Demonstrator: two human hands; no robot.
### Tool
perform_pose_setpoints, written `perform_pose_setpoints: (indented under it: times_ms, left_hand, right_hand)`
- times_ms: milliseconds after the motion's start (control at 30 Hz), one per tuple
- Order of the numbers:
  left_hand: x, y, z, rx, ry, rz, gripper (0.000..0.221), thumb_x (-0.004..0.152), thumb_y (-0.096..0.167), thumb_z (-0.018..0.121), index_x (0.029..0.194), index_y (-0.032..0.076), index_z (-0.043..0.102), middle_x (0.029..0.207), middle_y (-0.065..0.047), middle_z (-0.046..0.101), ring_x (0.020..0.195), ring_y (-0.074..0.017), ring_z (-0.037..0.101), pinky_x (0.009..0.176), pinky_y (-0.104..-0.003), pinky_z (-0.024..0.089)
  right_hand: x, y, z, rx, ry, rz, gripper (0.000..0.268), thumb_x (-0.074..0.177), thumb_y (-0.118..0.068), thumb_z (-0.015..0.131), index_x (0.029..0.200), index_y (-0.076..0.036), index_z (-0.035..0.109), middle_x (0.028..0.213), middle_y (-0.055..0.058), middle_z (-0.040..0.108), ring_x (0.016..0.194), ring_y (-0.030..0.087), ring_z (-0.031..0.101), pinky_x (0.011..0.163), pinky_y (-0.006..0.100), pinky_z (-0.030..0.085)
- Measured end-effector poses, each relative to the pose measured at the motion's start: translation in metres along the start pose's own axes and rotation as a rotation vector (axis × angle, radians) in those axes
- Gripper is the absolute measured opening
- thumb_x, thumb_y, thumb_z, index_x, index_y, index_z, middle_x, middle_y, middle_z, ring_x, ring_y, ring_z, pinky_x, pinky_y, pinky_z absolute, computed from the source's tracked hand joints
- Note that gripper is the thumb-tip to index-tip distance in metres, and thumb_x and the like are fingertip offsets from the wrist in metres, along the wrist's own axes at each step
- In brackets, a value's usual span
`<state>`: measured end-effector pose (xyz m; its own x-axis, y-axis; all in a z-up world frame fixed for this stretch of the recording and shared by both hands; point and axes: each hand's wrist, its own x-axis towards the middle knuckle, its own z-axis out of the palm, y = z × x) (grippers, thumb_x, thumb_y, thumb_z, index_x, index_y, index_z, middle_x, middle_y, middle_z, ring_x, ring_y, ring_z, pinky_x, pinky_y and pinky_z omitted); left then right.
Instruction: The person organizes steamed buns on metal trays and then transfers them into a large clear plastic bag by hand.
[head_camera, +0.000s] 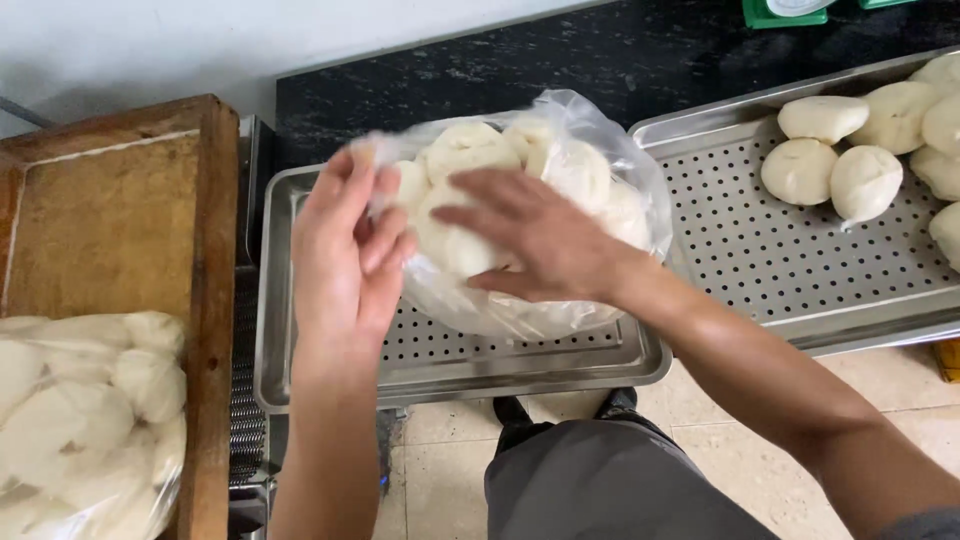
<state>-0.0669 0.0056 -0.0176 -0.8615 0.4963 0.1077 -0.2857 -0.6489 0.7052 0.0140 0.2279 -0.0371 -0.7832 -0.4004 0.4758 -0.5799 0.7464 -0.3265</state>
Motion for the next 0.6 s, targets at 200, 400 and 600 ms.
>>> perform_pose_setpoints:
  times_ms: [200, 400, 600]
  left_hand:
    - [0.011, 0.007, 0.036, 0.319, -0.025, -0.118, 0.090, 0.097, 0.016, 0.066, 0.163, 0.014, 0.004, 0.138, -0.018, 0.050, 0.095, -0.0194, 0.071, 0.087, -0.039, 0.059]
    - [0.001, 0.006, 0.038, 0.711, -0.081, -0.256, 0.108, 0.097, 0.024, 0.068, 0.166, 0.029, -0.015, 0.116, -0.005, 0.053, 0.070, -0.0146, 0.062, 0.067, -0.032, 0.055]
    - [0.003, 0.015, 0.023, 0.529, -0.096, -0.311, 0.101, 0.098, 0.017, 0.068, 0.172, 0.028, -0.001, 0.073, 0.002, 0.050, 0.054, -0.0045, 0.039, 0.050, -0.022, 0.038]
  right_hand:
    - [-0.017, 0.001, -0.027, 0.136, -0.067, 0.053, 0.068, 0.094, -0.035, 0.076, 0.152, -0.011, 0.049, 0.160, 0.019, 0.038, 0.150, 0.036, 0.035, 0.119, 0.059, 0.034]
    - [-0.061, 0.032, -0.048, -0.225, 0.062, 0.482, 0.086, 0.079, -0.051, 0.087, 0.143, -0.003, 0.057, 0.141, 0.022, 0.052, 0.130, 0.036, 0.048, 0.108, 0.053, 0.047]
    - [-0.061, 0.040, -0.059, 0.223, 0.236, 0.609, 0.028, 0.098, -0.034, 0.067, 0.104, -0.007, 0.070, 0.106, 0.004, 0.075, 0.110, 0.023, 0.067, 0.098, 0.042, 0.054]
